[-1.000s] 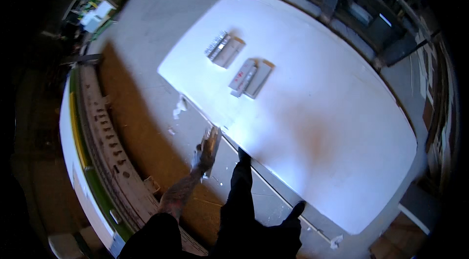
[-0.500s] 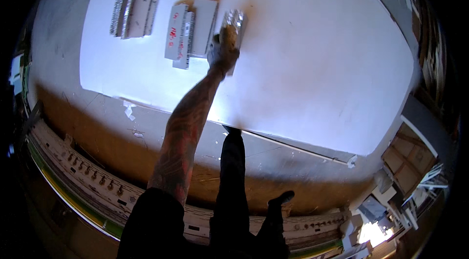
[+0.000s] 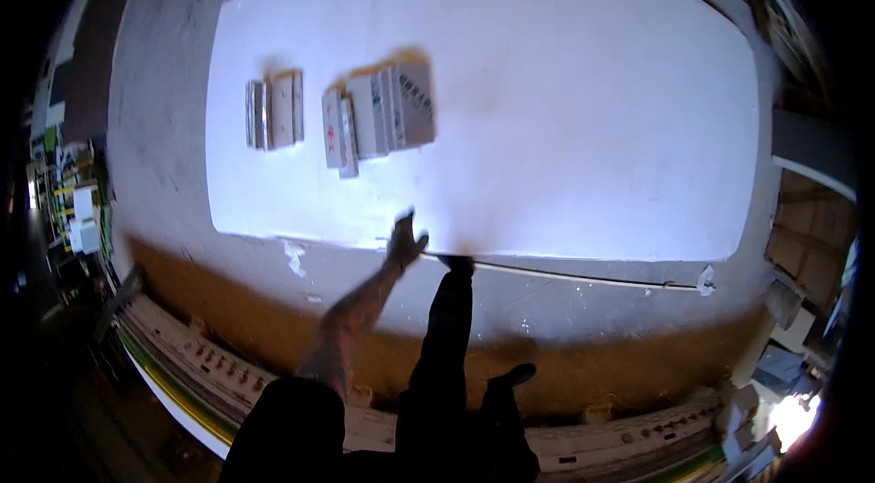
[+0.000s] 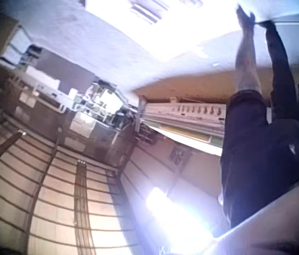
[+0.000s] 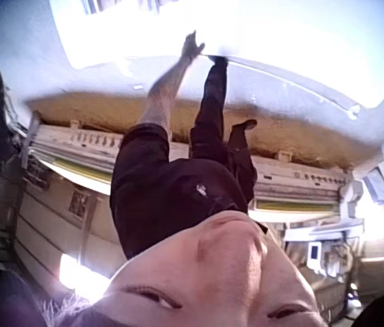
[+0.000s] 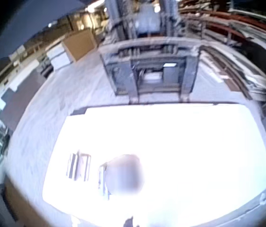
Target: The person operates a CNC cutting machine in a workshop, using a computer interface to control the equipment. They mark large white panels with a red marker, load them onto the machine bed, and retrieve cut pieces. The person also consults a paper list and moves materials around the workspace.
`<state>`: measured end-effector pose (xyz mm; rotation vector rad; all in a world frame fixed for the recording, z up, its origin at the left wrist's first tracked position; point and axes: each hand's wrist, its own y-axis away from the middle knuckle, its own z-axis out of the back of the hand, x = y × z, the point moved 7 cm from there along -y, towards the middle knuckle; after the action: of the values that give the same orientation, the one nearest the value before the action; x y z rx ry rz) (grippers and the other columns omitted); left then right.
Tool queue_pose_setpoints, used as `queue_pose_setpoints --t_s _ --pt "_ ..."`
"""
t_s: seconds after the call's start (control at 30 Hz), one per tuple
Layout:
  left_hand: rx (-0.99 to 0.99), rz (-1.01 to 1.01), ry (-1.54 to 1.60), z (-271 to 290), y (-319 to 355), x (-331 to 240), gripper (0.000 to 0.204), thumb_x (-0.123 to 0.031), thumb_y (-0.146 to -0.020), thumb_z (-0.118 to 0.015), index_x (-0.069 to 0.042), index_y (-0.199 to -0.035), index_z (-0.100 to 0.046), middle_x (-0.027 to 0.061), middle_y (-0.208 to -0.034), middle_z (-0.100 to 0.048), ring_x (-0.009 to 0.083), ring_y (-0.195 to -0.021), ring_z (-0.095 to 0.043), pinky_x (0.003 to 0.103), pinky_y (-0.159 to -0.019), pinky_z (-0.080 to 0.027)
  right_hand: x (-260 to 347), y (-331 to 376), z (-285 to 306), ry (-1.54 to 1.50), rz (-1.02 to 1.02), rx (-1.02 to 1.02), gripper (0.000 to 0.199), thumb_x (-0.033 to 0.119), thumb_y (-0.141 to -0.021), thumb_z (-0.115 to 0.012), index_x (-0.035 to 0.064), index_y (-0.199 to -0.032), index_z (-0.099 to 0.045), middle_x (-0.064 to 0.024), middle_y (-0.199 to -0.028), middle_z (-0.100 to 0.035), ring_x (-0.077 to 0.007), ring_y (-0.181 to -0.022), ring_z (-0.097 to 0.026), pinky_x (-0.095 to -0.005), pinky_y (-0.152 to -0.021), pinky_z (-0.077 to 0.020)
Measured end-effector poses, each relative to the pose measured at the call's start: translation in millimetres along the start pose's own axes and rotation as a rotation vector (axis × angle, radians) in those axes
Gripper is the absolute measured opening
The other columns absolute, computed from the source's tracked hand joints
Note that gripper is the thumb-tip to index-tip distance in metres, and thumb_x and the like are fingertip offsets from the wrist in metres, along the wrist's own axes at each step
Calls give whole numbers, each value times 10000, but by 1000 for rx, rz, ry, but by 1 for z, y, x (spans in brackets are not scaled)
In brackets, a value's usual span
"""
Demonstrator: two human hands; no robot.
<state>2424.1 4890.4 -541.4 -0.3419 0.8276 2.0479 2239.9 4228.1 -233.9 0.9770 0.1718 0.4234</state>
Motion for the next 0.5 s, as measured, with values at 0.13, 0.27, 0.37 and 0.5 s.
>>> queue_pose_setpoints --t_s 0.13,0.27,0.37,0.5 --pt "201 -117 189 -11 141 -162 663 -308 -855 -665 1 -1412 -481 299 -1325 -560 446 -1256 -527 499 -1066 -439 -88 -2 37 -233 2 -68 356 366 -1050 -458 95 -918 -649 -44 -844 -622 -211 -784 -577 -320 -684 -458" --pt "299 -370 -62 -51 239 -279 544 -289 -854 -635 -41 -1332 -555 276 -1262 -604 435 -1177 -583 505 -988 -492 -200 -22 93 -469 1 -128 379 371 -1059 -445 84 -934 -657 -54 -871 -639 -224 -815 -593 -324 -710 -467" --pt "527 -417 -185 -71 280 -383 563 -318 -856 -629 5 -1315 -585 277 -1249 -624 414 -1169 -608 459 -1030 -478 -300 -31 127 -691 -62 -189 396 376 -1065 -435 75 -946 -663 -61 -891 -653 -234 -839 -604 -327 -730 -474" --pt "438 -563 -233 -115 322 -548 617 -351 -829 -641 19 -1321 -591 279 -1189 -665 396 -1109 -652 438 -982 -513 -422 -55 154 -1056 -161 -304 419 381 -1073 -421 63 -961 -671 -71 -918 -670 -247 -870 -620 -331 -756 -483"
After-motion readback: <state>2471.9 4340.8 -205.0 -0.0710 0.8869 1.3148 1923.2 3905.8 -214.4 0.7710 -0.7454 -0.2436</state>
